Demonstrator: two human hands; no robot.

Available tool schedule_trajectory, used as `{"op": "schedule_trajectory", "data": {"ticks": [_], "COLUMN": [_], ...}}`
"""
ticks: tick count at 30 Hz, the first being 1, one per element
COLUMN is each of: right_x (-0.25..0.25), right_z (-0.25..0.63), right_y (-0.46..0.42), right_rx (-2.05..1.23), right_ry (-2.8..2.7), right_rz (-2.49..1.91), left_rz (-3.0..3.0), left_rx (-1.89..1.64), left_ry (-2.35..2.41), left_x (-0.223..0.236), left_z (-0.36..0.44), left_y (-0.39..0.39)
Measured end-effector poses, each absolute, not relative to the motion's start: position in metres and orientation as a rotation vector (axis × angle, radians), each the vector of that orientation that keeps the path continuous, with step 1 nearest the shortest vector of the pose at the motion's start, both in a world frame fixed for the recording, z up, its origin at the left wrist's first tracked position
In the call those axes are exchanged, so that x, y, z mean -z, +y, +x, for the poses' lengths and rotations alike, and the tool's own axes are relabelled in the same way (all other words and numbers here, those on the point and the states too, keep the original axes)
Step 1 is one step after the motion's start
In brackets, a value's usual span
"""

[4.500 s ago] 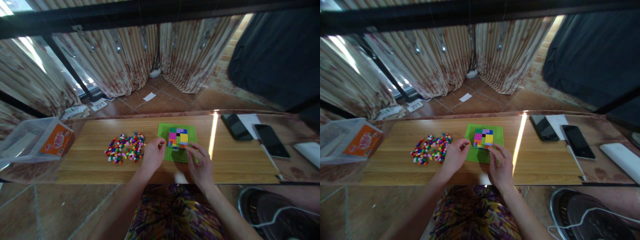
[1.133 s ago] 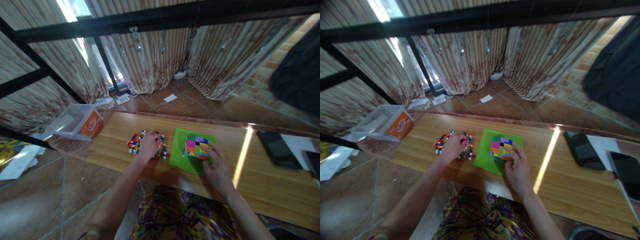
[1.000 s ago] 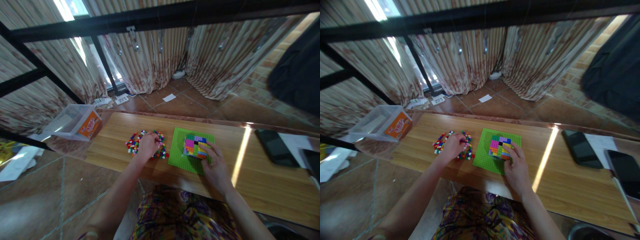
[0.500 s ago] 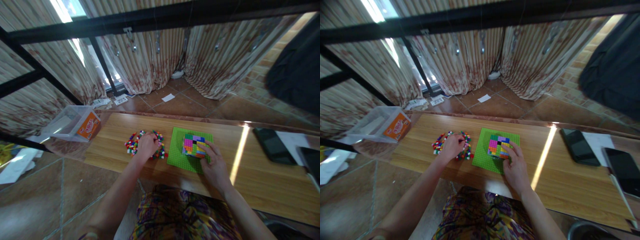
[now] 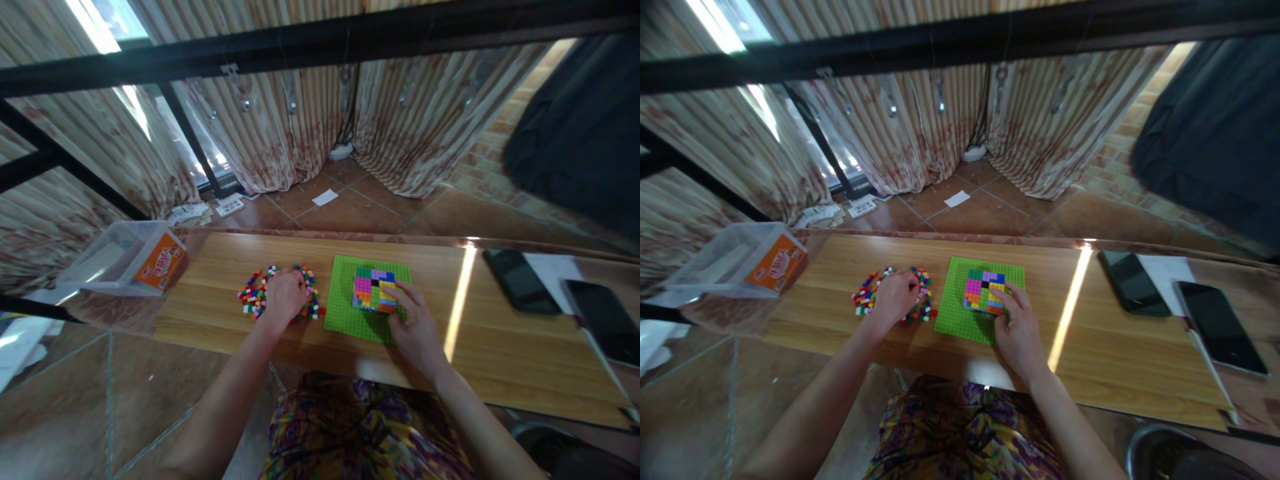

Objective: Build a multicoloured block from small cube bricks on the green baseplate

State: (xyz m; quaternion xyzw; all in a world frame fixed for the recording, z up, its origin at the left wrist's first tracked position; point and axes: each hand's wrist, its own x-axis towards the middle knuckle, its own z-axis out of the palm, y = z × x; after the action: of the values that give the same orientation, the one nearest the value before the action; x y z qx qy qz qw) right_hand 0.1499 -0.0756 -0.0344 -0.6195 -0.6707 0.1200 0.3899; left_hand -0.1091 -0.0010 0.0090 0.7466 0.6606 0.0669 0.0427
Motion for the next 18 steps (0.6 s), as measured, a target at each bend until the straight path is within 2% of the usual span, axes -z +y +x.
{"op": "schedule_trajectory", "data": {"ticks": [4,8,12,18], "right_x": [0.031,0.019,0.008,0.012], "right_z": [0.151,0.149,0.145,0.146], "right_y": [-0.081,-0.087,-0.091,-0.095], "right_rx": [-0.266,-0.219,-0.199,-0.209], "right_ry": [-1.615,-1.525,-1.514,-1.485], "right_rz": [-1.586,-1.585,-1.532,-1.529], "left_rz": [2.234,2.094,1.977,1.98], "left_rx": [-0.442,-0.649,-0.654,-0.563], "left_ry": [1.962,1.684,1.504,1.53], "left_x": [-0.013,-0.015,-0.011,-0.009], "left_z": [-0.108,-0.089,-0.065,-0.048], "left_y": [-0.011,-0.029,-0.041,-0.039]}}
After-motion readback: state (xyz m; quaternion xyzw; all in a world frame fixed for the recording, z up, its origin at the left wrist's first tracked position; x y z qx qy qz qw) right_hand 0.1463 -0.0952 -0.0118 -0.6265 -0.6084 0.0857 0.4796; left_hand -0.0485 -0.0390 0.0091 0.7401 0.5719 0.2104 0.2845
